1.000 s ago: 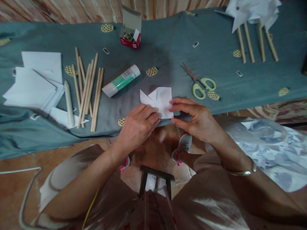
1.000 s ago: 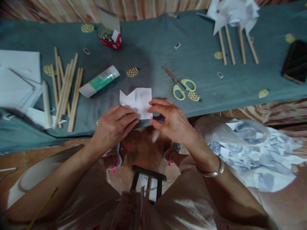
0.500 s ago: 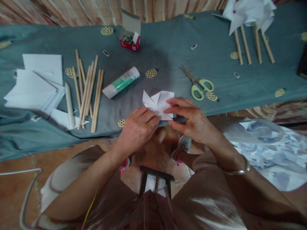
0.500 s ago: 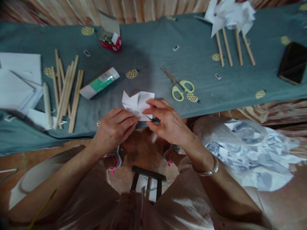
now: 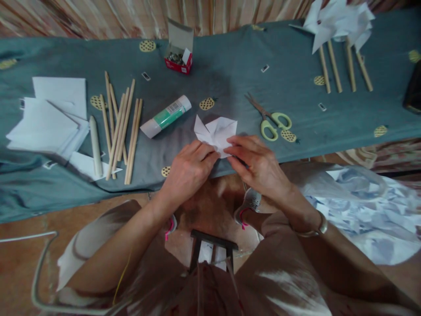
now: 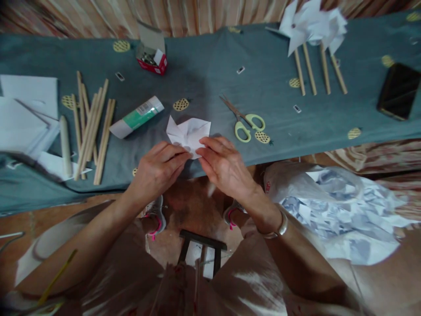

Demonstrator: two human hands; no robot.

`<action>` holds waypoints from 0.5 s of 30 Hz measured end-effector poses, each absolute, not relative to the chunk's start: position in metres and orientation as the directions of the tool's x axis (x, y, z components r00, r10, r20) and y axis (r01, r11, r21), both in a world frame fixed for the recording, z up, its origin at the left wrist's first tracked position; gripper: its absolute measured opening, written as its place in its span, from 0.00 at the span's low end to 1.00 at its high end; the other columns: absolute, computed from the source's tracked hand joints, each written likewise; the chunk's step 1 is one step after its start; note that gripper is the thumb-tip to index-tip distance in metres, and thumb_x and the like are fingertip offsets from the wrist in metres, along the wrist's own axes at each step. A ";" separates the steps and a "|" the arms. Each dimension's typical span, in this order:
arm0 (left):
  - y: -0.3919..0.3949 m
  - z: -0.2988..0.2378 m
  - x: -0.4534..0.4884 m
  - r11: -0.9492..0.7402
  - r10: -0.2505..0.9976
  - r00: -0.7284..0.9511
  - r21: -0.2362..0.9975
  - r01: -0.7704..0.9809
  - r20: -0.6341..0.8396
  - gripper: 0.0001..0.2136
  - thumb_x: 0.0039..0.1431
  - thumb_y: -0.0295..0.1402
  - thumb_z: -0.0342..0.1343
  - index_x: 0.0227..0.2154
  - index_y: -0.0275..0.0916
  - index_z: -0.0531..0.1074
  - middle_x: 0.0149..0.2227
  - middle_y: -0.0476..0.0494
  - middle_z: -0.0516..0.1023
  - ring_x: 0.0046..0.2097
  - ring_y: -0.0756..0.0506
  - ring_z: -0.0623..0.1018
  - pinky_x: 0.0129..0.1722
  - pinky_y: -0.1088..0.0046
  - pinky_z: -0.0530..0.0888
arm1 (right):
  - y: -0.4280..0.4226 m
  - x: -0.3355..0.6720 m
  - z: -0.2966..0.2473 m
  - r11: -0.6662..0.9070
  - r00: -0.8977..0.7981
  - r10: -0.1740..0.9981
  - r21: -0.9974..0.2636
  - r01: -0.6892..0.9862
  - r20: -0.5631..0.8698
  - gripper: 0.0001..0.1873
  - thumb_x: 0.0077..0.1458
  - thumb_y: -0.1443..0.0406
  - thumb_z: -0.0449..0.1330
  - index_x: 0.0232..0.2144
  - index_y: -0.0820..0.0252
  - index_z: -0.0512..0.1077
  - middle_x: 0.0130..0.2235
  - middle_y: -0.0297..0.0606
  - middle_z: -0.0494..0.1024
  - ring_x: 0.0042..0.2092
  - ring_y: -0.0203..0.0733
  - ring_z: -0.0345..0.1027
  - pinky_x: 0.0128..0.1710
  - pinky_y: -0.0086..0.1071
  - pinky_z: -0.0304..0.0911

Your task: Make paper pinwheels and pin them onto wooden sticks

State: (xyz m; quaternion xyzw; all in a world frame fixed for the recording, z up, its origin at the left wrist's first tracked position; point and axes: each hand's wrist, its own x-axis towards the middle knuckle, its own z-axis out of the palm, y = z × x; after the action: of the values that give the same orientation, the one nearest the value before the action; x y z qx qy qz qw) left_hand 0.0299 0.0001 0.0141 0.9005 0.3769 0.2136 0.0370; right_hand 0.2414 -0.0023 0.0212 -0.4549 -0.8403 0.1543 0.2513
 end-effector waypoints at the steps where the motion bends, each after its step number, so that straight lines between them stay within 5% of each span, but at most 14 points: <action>1: 0.000 0.014 0.030 -0.714 0.695 0.623 0.238 0.659 0.360 0.10 0.69 0.28 0.48 0.43 0.34 0.75 0.41 0.40 0.78 0.42 0.44 0.74 0.40 0.66 0.73 | -0.002 0.241 0.020 0.546 -0.470 0.837 -0.470 0.693 0.280 0.11 0.62 0.67 0.55 0.43 0.58 0.77 0.52 0.44 0.78 0.52 0.51 0.70 0.54 0.48 0.68; 15: -0.001 0.015 0.031 -0.713 0.696 0.621 0.252 0.654 0.359 0.08 0.67 0.28 0.51 0.43 0.33 0.75 0.42 0.40 0.79 0.42 0.44 0.74 0.41 0.67 0.74 | -0.014 0.249 0.027 0.583 -0.510 0.812 -0.459 0.671 0.285 0.09 0.62 0.68 0.55 0.38 0.57 0.76 0.52 0.45 0.78 0.52 0.51 0.71 0.52 0.49 0.70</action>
State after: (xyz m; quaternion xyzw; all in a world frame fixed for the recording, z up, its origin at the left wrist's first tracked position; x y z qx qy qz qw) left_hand 0.0310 -0.0008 0.0150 0.8991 0.3755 0.2198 0.0484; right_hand 0.2487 -0.0140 0.0271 -0.4327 -0.8564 0.1467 0.2405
